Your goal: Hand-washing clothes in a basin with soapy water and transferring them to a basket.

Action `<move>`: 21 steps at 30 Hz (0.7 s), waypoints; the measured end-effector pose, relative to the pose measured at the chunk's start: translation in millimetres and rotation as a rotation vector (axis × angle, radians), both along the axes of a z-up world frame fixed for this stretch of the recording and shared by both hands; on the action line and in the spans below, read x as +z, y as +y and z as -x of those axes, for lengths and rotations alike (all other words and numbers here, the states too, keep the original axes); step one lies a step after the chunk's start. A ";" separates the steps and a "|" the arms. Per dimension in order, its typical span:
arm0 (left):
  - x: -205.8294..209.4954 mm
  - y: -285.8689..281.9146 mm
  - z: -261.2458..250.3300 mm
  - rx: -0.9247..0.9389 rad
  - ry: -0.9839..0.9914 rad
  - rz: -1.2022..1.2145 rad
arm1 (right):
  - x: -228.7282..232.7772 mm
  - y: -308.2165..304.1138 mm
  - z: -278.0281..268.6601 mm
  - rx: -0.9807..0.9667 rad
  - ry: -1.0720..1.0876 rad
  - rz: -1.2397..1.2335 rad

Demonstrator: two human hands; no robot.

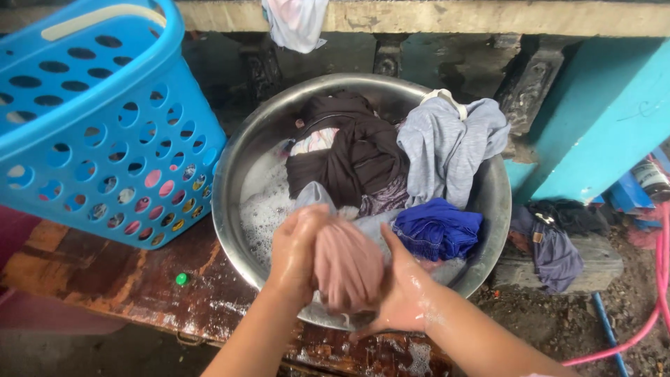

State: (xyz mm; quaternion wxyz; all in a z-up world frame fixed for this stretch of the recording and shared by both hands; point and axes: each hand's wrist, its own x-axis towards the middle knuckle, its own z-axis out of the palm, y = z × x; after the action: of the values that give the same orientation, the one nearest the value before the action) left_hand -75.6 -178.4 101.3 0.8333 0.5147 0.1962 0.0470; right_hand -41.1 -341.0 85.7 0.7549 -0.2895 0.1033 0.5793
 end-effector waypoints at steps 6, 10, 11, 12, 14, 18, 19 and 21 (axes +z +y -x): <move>-38.8 12.6 -3.8 0.040 -0.318 -0.072 | -1.5 28.1 4.2 -0.026 -0.011 -0.200; -17.4 11.0 14.5 0.233 -0.219 0.417 | 5.1 44.4 10.5 -0.325 -0.118 0.054; -15.6 13.9 13.8 0.238 -0.219 0.410 | 11.8 47.7 10.1 -0.319 -0.115 0.048; -14.0 16.9 14.3 0.122 -0.166 0.534 | 18.2 51.0 11.3 -0.388 -0.128 0.101; 0.0 18.6 15.1 0.002 -0.113 0.650 | 31.2 55.9 12.3 -0.460 -0.140 0.148; 18.9 8.8 15.6 -0.162 0.074 0.654 | 17.3 46.7 2.8 -0.657 -0.338 0.229; 18.3 7.8 16.0 -0.170 0.096 0.656 | 5.5 43.0 -1.4 -0.713 -0.501 0.216; 19.9 10.0 14.9 -0.187 0.123 0.649 | 5.0 41.5 -6.1 -0.706 -0.712 0.236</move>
State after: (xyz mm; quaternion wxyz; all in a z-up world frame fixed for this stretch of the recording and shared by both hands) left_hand -90.5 -168.5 121.3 0.9409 0.2404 0.2026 -0.1257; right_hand -35.1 -299.5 90.6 0.8551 -0.4995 -0.0043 0.1391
